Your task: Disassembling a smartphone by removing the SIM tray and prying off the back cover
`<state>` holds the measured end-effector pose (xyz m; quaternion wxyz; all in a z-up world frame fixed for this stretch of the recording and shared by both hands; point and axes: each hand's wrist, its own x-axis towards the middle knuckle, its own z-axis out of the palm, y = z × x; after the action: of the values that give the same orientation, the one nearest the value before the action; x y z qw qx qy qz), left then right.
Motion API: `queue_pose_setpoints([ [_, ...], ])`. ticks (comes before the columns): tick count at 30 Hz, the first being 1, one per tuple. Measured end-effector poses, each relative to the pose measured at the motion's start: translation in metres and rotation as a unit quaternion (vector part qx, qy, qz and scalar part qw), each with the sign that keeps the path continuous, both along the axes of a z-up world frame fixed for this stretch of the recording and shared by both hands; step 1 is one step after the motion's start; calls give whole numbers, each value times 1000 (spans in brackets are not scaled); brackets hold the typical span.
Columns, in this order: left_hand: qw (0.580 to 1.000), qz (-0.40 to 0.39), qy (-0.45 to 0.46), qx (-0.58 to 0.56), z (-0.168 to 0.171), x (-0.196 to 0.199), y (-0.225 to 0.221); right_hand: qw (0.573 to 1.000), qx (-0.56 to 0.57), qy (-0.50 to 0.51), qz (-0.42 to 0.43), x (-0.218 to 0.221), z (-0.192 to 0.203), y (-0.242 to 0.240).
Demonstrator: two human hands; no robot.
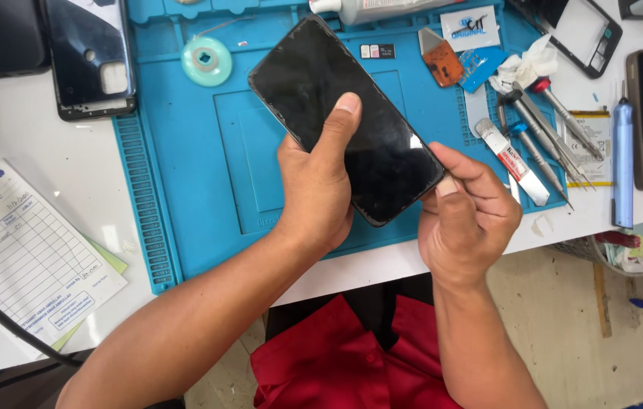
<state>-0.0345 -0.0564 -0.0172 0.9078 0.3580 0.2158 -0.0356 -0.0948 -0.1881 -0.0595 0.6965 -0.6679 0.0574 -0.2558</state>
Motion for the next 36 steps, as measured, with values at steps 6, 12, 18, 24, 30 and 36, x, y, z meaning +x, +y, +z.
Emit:
queue_pose_setpoints([
  [6, 998, -26, -19, 45, -20, 14, 1, 989, 117, -46, 82, 0, -39, -41],
  [12, 981, -153, -54, 109, -38, 15, 8, 967, 201, 34, 150, -9, -9, -33],
  [18, 981, -150, -64, 104, -23, 18, 12, 958, 161, 56, 230, -8, 8, -30],
  [24, 971, -163, -36, 171, 3, 6, 16, 975, 124, 137, 122, -15, 1, -16],
  [30, 957, -217, -52, 184, 13, 14, 23, 959, 204, 156, 116, -9, 0, -26],
  [36, 969, -166, -56, 173, 8, 17, 23, 940, 188, 73, 275, -13, 4, -38],
])
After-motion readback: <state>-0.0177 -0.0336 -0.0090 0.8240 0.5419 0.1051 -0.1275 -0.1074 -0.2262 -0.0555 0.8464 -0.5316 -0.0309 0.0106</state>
